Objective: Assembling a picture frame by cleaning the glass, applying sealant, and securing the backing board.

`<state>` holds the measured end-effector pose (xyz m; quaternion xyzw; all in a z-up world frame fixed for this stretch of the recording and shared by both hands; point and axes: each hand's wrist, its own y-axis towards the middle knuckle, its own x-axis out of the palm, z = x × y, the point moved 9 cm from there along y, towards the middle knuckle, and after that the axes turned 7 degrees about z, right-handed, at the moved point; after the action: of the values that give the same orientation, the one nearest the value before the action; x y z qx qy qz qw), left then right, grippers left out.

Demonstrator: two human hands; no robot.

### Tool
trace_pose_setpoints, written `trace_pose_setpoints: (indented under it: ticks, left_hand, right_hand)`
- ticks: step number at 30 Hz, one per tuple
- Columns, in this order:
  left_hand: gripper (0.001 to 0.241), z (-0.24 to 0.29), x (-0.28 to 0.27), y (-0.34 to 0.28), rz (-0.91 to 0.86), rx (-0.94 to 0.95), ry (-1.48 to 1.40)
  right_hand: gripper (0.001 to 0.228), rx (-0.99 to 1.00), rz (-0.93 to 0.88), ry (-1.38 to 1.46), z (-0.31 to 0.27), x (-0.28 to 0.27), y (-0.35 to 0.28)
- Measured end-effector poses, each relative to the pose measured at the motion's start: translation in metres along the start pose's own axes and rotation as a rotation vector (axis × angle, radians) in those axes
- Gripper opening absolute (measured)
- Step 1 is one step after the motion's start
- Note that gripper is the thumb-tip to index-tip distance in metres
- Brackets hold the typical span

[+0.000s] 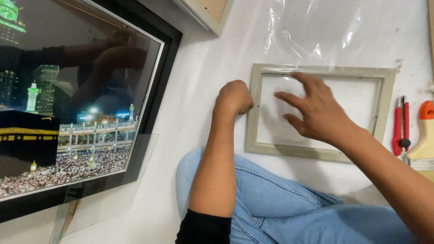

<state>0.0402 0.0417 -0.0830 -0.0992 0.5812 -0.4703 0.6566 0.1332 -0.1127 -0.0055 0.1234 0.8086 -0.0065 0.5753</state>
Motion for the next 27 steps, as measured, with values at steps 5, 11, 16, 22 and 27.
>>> trace_pose_setpoints:
  ticks: [5,11,16,22,27]
  left_hand:
    - [0.013,-0.005,0.013,0.015,0.042,0.098,-0.130]
    - [0.015,-0.003,0.023,0.021,-0.014,0.076,-0.109]
    - [0.018,-0.008,0.033,0.031,-0.019,0.053,-0.162]
    - [0.018,0.005,0.000,-0.010,-0.009,0.086,-0.218]
    - [0.024,0.016,-0.012,-0.023,0.027,0.122,-0.186]
  right_hand:
    - [0.071,-0.058,-0.386,-0.368,-0.015,0.038,0.044]
    - [0.088,-0.229,-0.504,-0.583,-0.015,0.058,0.057]
    - [0.095,-0.282,-0.548,-0.592,-0.020,0.061,0.066]
    - [0.097,-0.241,-0.629,-0.542,-0.017,0.061,0.067]
    - [0.093,-0.251,-0.621,-0.537,-0.023,0.054,0.068]
